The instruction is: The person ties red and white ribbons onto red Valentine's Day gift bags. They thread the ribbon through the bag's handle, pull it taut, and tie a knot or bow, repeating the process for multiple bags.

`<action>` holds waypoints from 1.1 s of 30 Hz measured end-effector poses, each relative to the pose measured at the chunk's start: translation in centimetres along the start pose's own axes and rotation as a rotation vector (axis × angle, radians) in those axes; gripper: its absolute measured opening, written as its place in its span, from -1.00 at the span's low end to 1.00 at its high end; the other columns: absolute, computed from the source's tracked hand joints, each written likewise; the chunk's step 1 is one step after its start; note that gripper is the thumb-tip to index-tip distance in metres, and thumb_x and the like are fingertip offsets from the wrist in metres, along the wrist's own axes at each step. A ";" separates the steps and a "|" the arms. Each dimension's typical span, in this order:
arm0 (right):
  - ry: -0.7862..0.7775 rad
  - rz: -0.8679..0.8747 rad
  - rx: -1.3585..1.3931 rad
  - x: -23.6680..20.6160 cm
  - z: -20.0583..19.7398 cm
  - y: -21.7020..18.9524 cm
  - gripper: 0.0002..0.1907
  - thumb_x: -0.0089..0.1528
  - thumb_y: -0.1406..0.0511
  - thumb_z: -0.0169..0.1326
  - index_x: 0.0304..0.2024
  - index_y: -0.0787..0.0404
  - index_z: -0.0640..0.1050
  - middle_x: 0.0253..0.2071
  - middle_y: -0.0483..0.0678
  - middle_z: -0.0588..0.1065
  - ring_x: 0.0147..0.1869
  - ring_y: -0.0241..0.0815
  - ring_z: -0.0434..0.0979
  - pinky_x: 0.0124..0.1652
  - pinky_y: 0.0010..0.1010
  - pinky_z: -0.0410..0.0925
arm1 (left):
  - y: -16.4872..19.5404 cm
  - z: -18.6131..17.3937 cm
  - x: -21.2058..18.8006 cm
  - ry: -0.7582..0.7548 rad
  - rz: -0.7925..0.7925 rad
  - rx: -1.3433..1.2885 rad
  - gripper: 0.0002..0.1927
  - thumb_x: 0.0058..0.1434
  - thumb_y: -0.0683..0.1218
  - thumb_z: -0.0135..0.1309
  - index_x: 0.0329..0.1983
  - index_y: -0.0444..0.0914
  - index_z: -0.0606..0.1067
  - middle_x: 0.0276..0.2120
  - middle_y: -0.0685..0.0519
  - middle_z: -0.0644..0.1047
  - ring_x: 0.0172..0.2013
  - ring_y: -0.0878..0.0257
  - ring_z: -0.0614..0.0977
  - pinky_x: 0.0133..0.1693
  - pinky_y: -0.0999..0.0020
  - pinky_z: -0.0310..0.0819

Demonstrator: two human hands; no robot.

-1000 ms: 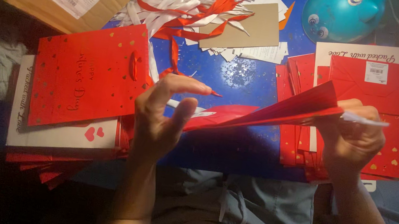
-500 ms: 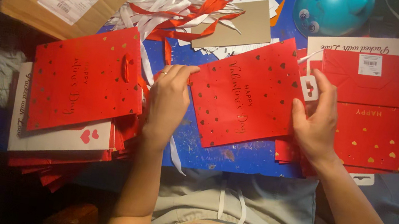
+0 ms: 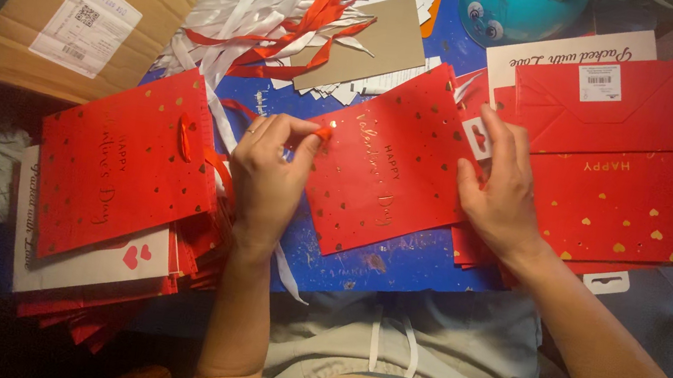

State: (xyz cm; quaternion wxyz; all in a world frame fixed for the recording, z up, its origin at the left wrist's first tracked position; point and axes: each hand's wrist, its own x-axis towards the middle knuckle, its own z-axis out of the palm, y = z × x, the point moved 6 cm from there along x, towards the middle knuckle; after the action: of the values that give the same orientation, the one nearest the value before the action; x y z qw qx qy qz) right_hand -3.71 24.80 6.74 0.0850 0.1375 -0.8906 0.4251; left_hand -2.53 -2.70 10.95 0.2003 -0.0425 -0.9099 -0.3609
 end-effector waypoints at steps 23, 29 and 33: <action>-0.039 0.573 1.099 -1.0 2.3 5.6 -0.65 0.43 0.25 0.03 0.15 0.38 0.54 -0.09 -0.04 0.54 -0.02 -0.28 0.54 0.00 -0.45 0.45 | 3.2 14.4 -0.1 -0.537 -0.002 -0.798 -0.89 0.31 -0.17 0.19 -0.16 -0.32 0.61 -0.33 0.06 0.69 -0.27 0.39 0.71 -0.17 0.45 0.61; -0.075 0.577 1.247 -0.6 2.6 5.2 -0.65 0.42 0.22 -0.02 0.14 0.33 0.47 -0.04 0.03 0.56 0.05 -0.19 0.58 0.06 -0.30 0.46 | 3.7 14.2 -0.2 -0.451 0.073 -0.810 -0.87 0.32 -0.18 0.20 -0.11 -0.32 0.60 -0.25 0.03 0.69 -0.16 0.32 0.73 -0.09 0.41 0.62; -0.003 0.554 1.342 -0.2 1.5 5.6 -0.73 0.40 0.32 0.06 0.12 0.31 0.46 0.02 0.07 0.55 0.14 -0.16 0.58 0.18 -0.26 0.44 | 3.9 14.5 -0.5 -0.500 0.044 -0.760 -0.87 0.30 -0.16 0.22 -0.13 -0.31 0.62 -0.28 0.03 0.69 -0.19 0.33 0.72 -0.11 0.41 0.61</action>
State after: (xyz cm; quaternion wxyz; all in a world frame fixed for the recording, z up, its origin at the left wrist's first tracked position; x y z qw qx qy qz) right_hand -5.37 26.98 1.66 -0.1298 -0.0699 -0.4404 0.8856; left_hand -6.04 9.96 3.73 -0.0474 -0.2183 -0.7322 -0.6434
